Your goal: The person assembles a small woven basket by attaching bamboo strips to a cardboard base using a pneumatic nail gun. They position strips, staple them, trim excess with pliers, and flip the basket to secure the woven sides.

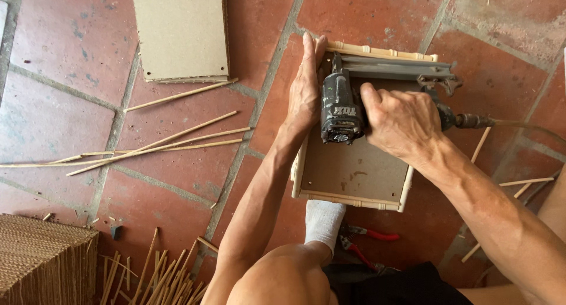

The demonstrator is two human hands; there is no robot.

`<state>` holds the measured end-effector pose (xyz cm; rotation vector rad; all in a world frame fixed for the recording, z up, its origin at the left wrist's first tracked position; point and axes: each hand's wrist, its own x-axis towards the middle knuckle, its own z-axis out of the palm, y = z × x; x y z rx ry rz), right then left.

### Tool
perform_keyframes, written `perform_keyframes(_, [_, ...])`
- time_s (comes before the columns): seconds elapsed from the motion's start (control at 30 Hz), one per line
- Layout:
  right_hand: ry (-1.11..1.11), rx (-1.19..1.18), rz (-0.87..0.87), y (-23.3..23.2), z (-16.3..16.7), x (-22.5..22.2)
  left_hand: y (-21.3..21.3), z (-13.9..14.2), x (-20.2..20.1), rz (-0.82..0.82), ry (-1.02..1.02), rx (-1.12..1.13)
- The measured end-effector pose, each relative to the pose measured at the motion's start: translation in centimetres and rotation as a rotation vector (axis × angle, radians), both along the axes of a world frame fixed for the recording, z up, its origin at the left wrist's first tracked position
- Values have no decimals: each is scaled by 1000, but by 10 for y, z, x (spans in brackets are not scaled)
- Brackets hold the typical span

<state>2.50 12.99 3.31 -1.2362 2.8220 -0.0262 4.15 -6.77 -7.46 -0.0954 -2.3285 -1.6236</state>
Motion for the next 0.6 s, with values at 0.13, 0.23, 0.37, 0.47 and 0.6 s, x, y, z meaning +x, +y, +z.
perform_keyframes(0.13, [-8, -29, -28, -5, 0, 6, -4, 5, 2, -38, -11, -39])
perform_keyframes(0.23, [-9, -42, -35, -7, -3, 8, -6, 4, 3, -44, 13, -77])
perform_keyframes(0.37, [-36, -6, -40, -7, -3, 7, -4, -6, 1, -3, 22, -164])
perform_keyframes(0.47, [-70, -2, -98, 15, 11, 19, 0, -14, -7, 67, 21, -329])
perform_keyframes(0.6, [-92, 17, -333, 87, 41, 91, 3, -17, -10, 109, -102, -512])
